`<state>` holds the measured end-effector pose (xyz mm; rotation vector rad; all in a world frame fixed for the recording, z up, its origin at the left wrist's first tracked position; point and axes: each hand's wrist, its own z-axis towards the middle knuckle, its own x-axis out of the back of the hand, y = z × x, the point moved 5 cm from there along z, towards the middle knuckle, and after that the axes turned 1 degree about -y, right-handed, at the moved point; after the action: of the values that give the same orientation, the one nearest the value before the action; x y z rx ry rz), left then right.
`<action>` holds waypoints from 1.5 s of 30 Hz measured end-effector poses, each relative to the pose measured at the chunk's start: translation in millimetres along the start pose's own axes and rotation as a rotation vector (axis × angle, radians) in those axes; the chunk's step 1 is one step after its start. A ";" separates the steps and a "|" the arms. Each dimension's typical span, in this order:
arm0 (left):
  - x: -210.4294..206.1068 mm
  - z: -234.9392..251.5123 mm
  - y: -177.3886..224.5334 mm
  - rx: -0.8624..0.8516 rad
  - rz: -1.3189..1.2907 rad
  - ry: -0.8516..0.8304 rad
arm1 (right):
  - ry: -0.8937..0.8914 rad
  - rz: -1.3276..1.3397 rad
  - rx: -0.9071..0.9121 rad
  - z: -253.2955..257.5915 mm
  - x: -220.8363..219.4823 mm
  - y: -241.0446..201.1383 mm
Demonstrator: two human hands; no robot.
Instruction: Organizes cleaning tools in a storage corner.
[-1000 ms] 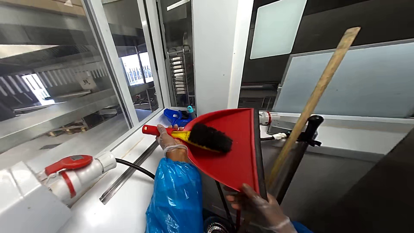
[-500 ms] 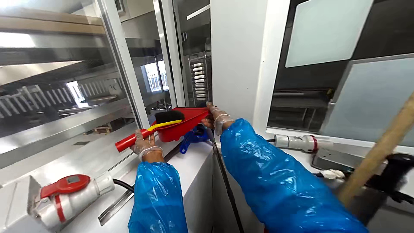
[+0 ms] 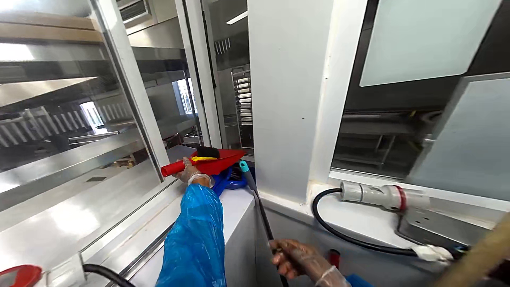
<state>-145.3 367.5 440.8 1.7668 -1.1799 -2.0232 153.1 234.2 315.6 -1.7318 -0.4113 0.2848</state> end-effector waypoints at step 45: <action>322.7 -249.1 71.9 0.715 1.034 -1.343 | 0.581 -0.065 -1.054 -312.7 -51.3 423.9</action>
<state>-28.4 13.8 260.2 -0.5898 -2.5361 -1.9236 283.6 -136.3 -39.2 -2.6874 -0.1754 -0.5942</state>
